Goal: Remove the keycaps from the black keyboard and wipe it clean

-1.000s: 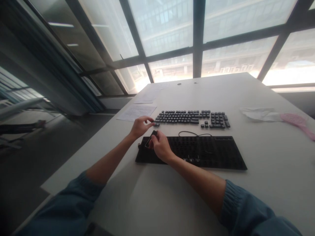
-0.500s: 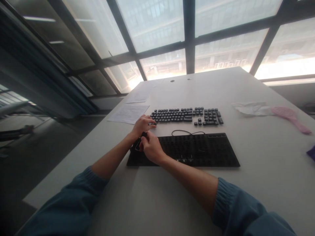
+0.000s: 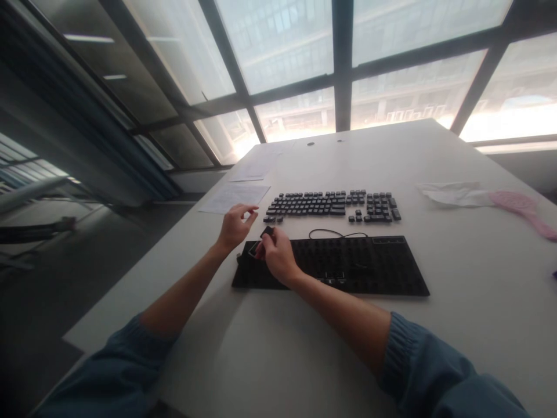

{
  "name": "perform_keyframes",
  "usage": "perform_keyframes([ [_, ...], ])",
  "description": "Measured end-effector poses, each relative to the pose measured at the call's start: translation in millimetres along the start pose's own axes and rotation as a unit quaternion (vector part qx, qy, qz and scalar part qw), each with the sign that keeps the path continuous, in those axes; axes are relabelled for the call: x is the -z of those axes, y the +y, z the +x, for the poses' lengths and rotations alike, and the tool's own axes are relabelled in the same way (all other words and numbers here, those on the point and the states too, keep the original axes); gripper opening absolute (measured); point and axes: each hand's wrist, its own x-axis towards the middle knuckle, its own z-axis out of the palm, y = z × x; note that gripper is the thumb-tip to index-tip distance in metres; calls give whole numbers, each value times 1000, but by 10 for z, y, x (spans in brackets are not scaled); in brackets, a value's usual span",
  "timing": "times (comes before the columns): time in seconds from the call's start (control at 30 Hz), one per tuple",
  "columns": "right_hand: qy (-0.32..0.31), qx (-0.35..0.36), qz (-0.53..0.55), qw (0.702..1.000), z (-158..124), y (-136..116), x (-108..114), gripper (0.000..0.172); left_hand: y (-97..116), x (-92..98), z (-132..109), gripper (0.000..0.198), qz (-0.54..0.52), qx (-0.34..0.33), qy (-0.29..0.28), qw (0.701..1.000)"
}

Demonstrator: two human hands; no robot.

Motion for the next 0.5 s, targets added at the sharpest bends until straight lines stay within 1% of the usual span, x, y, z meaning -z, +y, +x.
perform_keyframes([
  [0.07,35,-8,36,999,17,-22,10,17,125,155,-249,17,-12,40,15,999],
  [0.17,98,-22,92,991,75,-122,47,18,383,330,-675,16,-56,48,-23,997],
  [0.2,113,-21,105,988,97,-173,68,18,475,364,-803,15,-71,30,-46,996],
  [0.27,120,-2,114,986,130,-285,132,18,644,385,-1003,15,-100,-39,-101,989],
  [0.33,115,27,95,988,137,-383,229,19,773,349,-1116,22,-115,-101,-145,978],
  [0.37,116,36,80,989,128,-420,290,20,817,316,-1142,26,-119,-121,-159,973],
  [0.43,115,40,43,992,87,-469,436,23,869,237,-1155,29,-120,-145,-178,966],
  [0.5,111,40,5,993,25,-495,599,24,880,159,-1142,28,-122,-155,-190,962],
])
